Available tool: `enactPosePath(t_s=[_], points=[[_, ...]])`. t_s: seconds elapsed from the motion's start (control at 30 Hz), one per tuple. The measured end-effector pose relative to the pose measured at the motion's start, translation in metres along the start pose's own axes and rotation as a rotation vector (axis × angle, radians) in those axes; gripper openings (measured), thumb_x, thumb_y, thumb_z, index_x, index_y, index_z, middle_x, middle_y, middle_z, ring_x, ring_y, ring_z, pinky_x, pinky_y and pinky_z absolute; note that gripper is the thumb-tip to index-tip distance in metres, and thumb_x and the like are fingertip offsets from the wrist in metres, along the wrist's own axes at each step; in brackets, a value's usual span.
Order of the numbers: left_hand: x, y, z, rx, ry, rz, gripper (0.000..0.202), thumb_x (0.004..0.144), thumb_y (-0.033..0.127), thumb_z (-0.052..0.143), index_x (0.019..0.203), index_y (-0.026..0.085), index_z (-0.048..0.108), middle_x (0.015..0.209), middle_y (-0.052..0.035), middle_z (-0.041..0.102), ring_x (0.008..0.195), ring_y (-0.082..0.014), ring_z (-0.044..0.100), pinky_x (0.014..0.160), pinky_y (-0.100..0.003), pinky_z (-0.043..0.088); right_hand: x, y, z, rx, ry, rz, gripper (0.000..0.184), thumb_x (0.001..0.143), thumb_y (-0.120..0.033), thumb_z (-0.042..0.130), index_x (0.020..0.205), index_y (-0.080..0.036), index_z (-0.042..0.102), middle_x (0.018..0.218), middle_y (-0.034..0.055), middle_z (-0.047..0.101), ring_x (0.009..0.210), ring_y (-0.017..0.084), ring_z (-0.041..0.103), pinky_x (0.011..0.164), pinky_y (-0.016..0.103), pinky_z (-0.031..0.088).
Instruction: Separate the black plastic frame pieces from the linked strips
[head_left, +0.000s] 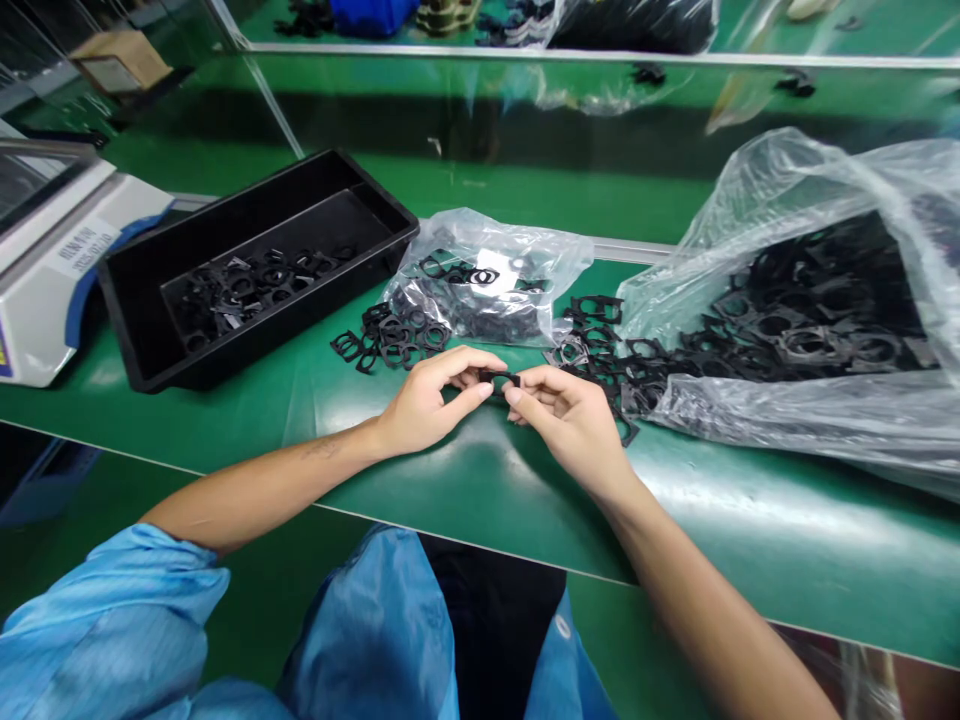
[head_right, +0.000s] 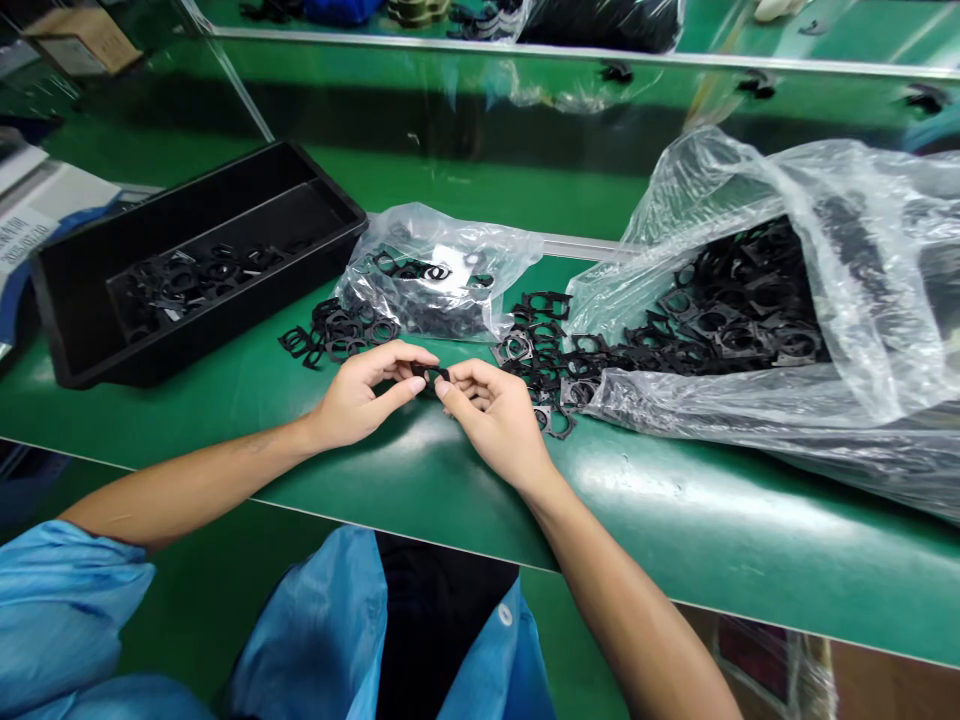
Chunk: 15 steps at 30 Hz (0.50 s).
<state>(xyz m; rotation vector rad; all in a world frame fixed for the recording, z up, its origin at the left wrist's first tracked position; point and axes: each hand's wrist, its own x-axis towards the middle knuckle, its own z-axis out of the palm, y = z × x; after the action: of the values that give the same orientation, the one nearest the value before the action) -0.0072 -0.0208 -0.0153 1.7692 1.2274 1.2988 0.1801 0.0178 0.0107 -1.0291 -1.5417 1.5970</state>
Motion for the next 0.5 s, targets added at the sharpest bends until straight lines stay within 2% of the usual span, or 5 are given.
enactPosePath(t_s=[0.33, 0.5], points=[[0.0005, -0.0015, 0.0008, -0.013, -0.014, 0.009, 0.016, 0.093, 0.025, 0.064, 0.106, 0.016, 0.069, 0.094, -0.0044, 0.073, 0.075, -0.0111, 0.066, 0.071, -0.022, 0.056, -0.0015, 0.0011, -0.0004, -0.037, -0.022, -0.005, 0.04, 0.077, -0.056, 0.079, 0.079, -0.019, 0.063, 0.07, -0.0006, 0.06, 0.061, 0.013, 0.058, 0.058, 0.026, 0.049], [0.0006, -0.0025, 0.0006, -0.012, -0.048, -0.023, 0.014, 0.092, 0.024, 0.064, 0.103, 0.017, 0.069, 0.091, -0.0042, 0.073, 0.075, -0.0122, 0.066, 0.072, -0.023, 0.056, -0.0032, -0.0001, -0.0004, -0.113, -0.035, -0.06, 0.025, 0.085, -0.042, 0.072, 0.079, -0.019, 0.065, 0.07, -0.0002, 0.061, 0.063, 0.013, 0.057, 0.061, 0.026, 0.049]])
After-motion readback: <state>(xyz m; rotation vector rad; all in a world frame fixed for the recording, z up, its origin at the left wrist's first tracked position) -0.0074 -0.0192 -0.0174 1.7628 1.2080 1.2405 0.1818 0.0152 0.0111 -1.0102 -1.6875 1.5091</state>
